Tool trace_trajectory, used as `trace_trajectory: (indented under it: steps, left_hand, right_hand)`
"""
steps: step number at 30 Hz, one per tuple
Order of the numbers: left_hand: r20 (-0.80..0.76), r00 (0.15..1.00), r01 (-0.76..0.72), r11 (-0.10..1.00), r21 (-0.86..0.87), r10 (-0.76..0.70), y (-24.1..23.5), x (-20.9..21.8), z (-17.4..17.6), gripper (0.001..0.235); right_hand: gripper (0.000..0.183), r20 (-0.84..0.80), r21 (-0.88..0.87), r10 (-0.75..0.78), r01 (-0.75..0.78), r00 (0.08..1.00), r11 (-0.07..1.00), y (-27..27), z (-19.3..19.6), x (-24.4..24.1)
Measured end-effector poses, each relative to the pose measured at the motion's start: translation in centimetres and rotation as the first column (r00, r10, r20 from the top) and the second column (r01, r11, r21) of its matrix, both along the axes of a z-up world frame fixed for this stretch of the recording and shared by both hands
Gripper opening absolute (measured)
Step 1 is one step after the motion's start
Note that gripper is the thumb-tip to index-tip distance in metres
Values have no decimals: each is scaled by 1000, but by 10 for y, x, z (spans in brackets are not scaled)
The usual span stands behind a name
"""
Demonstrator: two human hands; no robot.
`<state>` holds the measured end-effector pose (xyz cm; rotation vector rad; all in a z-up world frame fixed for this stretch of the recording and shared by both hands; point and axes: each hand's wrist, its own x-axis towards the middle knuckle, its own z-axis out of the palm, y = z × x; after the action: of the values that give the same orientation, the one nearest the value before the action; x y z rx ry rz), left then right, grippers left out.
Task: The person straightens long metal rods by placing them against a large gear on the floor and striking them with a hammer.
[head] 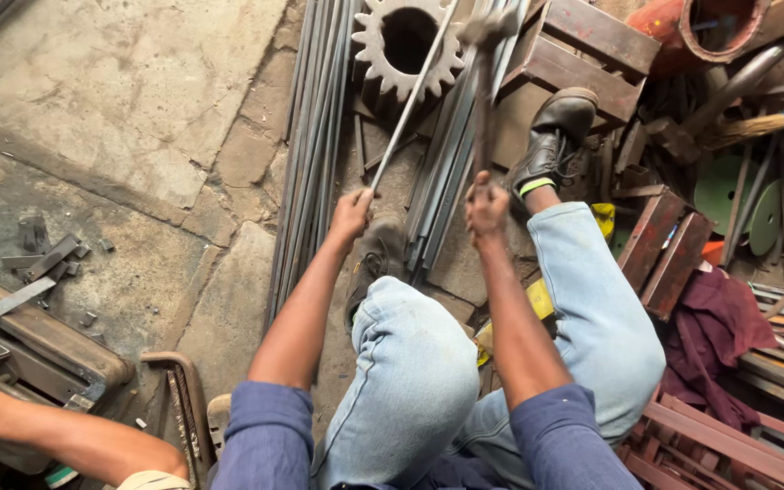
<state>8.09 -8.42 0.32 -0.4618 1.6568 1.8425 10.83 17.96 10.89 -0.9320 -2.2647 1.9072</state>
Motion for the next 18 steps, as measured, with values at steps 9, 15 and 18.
trace_trajectory:
  steps: [9,15,18]
  left_hand:
    - [99,995,-3,998,65,-3,-15,17,16,31]
    - [27,1000,-12,1000,7,12,-21,34,8,29]
    - [102,995,-12,1000,20,10,-34,51,12,29]
  right_hand:
    - [51,-323,110,176,-148,930,983,18,6,-52]
    - [65,-44,413,35,-14,998,911,28,-48,-54]
    - [62,-230,130,31,-1,973,991,27,-15,-62]
